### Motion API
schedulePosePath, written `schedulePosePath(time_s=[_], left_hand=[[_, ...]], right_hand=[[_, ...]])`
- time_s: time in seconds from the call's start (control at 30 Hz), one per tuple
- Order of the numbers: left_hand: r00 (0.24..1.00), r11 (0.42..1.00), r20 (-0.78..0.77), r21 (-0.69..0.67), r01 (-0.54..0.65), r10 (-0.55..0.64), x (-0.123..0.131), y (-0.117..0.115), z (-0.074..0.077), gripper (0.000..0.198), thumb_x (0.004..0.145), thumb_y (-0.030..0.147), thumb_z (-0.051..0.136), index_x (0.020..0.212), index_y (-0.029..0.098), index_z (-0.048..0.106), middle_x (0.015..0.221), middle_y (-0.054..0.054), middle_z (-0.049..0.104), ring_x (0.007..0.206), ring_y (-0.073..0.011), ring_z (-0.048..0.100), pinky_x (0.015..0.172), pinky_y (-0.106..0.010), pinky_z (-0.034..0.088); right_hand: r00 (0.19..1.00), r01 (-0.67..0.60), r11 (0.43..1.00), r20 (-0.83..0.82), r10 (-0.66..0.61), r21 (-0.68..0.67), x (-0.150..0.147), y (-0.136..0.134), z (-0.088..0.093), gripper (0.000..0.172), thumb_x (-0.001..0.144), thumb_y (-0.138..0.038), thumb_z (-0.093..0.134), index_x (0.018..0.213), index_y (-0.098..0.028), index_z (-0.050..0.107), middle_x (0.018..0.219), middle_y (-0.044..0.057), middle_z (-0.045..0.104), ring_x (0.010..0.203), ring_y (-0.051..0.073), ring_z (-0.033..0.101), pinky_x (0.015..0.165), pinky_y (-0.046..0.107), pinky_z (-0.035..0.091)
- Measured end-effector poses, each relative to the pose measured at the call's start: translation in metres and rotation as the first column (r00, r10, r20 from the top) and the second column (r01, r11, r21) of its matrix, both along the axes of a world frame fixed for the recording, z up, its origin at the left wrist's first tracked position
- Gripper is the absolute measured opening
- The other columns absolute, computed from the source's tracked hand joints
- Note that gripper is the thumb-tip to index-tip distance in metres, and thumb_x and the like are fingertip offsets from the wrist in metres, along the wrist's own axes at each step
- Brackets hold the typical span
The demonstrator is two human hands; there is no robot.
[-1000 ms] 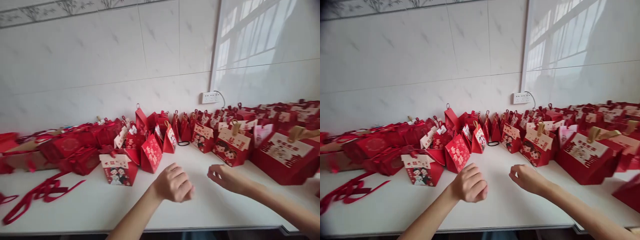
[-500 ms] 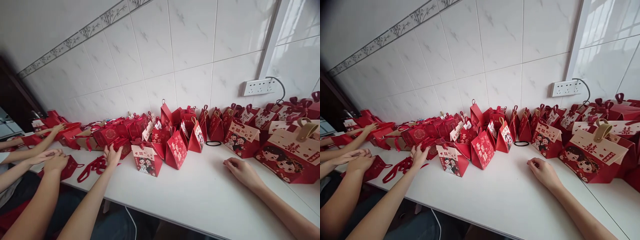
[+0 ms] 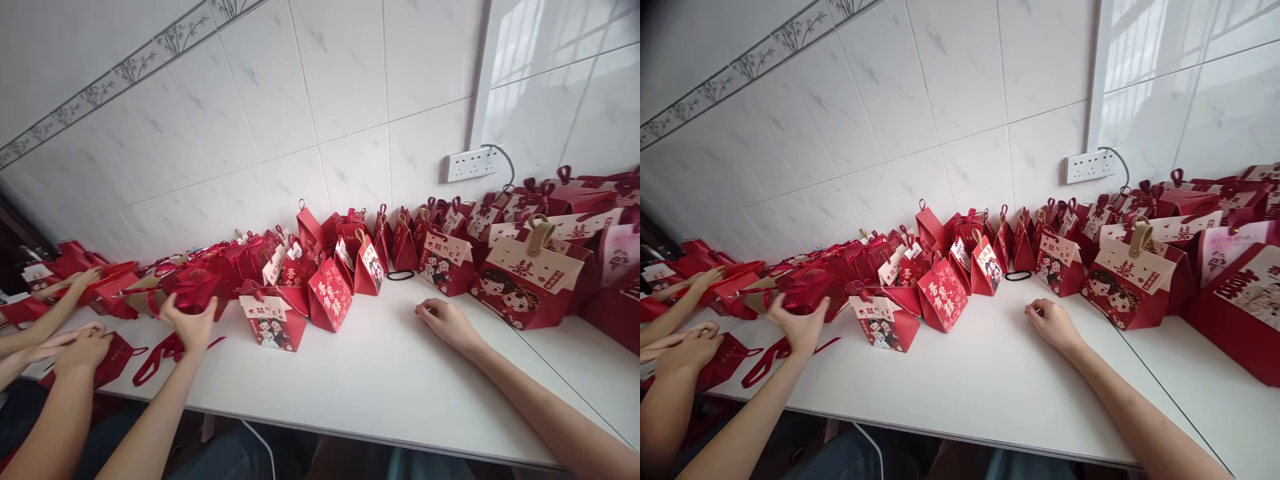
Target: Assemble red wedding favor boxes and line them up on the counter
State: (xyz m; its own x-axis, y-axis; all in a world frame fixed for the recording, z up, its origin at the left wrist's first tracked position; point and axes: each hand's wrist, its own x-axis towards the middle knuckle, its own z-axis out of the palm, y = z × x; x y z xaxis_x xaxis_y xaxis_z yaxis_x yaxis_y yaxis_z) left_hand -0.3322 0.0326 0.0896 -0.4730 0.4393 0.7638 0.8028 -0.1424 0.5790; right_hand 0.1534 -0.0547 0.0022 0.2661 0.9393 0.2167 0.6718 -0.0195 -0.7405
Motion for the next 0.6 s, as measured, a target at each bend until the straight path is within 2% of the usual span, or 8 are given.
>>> schedulePosePath(time_s=[0.07, 0.13, 0.2, 0.27, 0.33, 0.43, 0.57, 0.6], left_hand=[[0.999, 0.957, -0.023, 0.288, 0.032, -0.026, 0.015, -0.004, 0.023, 0.08, 0.065, 0.038, 0.074, 0.128, 0.01, 0.032, 0.136, -0.017, 0.037, 0.133, -0.033, 0.035, 0.117, -0.05, 0.026], [0.987, 0.859, -0.11, 0.488, 0.156, -0.117, 0.043, -0.011, 0.045, 0.087, 0.062, 0.038, 0.077, 0.129, 0.01, 0.03, 0.14, -0.016, 0.034, 0.134, -0.0324, 0.035, 0.118, -0.05, 0.024], [0.943, 0.724, -0.276, 0.609, 0.323, -0.188, 0.084, -0.021, 0.06, 0.093, 0.058, 0.045, 0.078, 0.13, 0.01, 0.029, 0.139, -0.014, 0.034, 0.135, -0.0325, 0.032, 0.118, -0.049, 0.023], [0.89, 0.669, -0.348, 0.591, 0.452, -0.295, 0.136, -0.031, 0.061, 0.093, 0.063, 0.049, 0.074, 0.133, 0.011, 0.027, 0.139, -0.015, 0.033, 0.135, -0.0311, 0.033, 0.116, -0.047, 0.028], [0.772, 0.652, -0.451, 0.426, 0.627, -0.448, 0.193, -0.037, 0.047, 0.085, 0.069, 0.05, 0.069, 0.135, 0.015, 0.027, 0.137, -0.016, 0.034, 0.131, -0.0306, 0.038, 0.112, -0.047, 0.035], [0.568, 0.577, -0.507, 0.16, 0.801, -0.648, 0.267, -0.038, 0.002, 0.087, 0.071, 0.048, 0.07, 0.137, 0.015, 0.024, 0.134, -0.019, 0.037, 0.13, -0.0322, 0.04, 0.109, -0.048, 0.037], [0.559, 0.592, -0.223, -0.124, 0.796, -0.799, 0.308, -0.03, -0.06, 0.089, 0.071, 0.058, 0.065, 0.135, 0.009, 0.027, 0.128, -0.025, 0.044, 0.124, -0.0377, 0.047, 0.1, -0.054, 0.043], [0.536, 0.549, -0.12, -0.222, 0.806, -0.836, 0.308, -0.029, -0.07, 0.091, 0.069, 0.063, 0.062, 0.135, 0.009, 0.028, 0.118, -0.023, 0.053, 0.113, -0.0364, 0.056, 0.092, -0.053, 0.048]], right_hand=[[0.999, -0.008, 1.0, -0.036, 0.008, 0.008, -0.002, 0.0, 0.002, 0.029, 0.071, -0.043, 0.04, 0.064, -0.021, 0.058, 0.081, 0.009, 0.071, 0.075, 0.026, 0.064, 0.07, 0.034, 0.047], [0.998, -0.009, 1.0, -0.067, 0.01, 0.017, -0.004, 0.001, 0.004, 0.029, 0.071, -0.042, 0.04, 0.064, -0.021, 0.058, 0.079, 0.009, 0.07, 0.076, 0.026, 0.063, 0.072, 0.035, 0.046], [0.996, -0.008, 0.999, -0.088, 0.011, 0.033, -0.006, 0.0, 0.006, 0.03, 0.074, -0.044, 0.041, 0.065, -0.021, 0.058, 0.077, 0.008, 0.069, 0.074, 0.025, 0.063, 0.072, 0.035, 0.046], [0.993, -0.021, 0.998, -0.115, 0.028, 0.06, -0.007, 0.0, 0.007, 0.03, 0.076, -0.045, 0.043, 0.068, -0.02, 0.059, 0.08, 0.007, 0.068, 0.076, 0.024, 0.063, 0.074, 0.034, 0.047], [0.988, -0.039, 0.996, -0.148, 0.051, 0.085, -0.006, -0.001, 0.007, 0.029, 0.075, -0.044, 0.047, 0.068, -0.02, 0.06, 0.083, 0.007, 0.068, 0.079, 0.023, 0.062, 0.075, 0.033, 0.048], [0.98, -0.002, 0.995, -0.196, 0.021, 0.095, -0.001, 0.001, 0.004, 0.031, 0.076, -0.045, 0.045, 0.07, -0.019, 0.06, 0.077, 0.006, 0.066, 0.072, 0.022, 0.061, 0.068, 0.032, 0.048], [0.957, 0.169, 0.975, -0.26, -0.128, 0.142, 0.007, 0.004, -0.001, 0.037, 0.082, -0.049, 0.034, 0.079, -0.019, 0.056, 0.082, 0.008, 0.065, 0.074, 0.023, 0.06, 0.068, 0.034, 0.048], [0.95, 0.201, 0.967, -0.273, -0.153, 0.159, 0.008, 0.004, -0.002, 0.038, 0.083, -0.049, 0.033, 0.081, -0.019, 0.055, 0.086, 0.009, 0.065, 0.079, 0.024, 0.06, 0.072, 0.035, 0.048]])
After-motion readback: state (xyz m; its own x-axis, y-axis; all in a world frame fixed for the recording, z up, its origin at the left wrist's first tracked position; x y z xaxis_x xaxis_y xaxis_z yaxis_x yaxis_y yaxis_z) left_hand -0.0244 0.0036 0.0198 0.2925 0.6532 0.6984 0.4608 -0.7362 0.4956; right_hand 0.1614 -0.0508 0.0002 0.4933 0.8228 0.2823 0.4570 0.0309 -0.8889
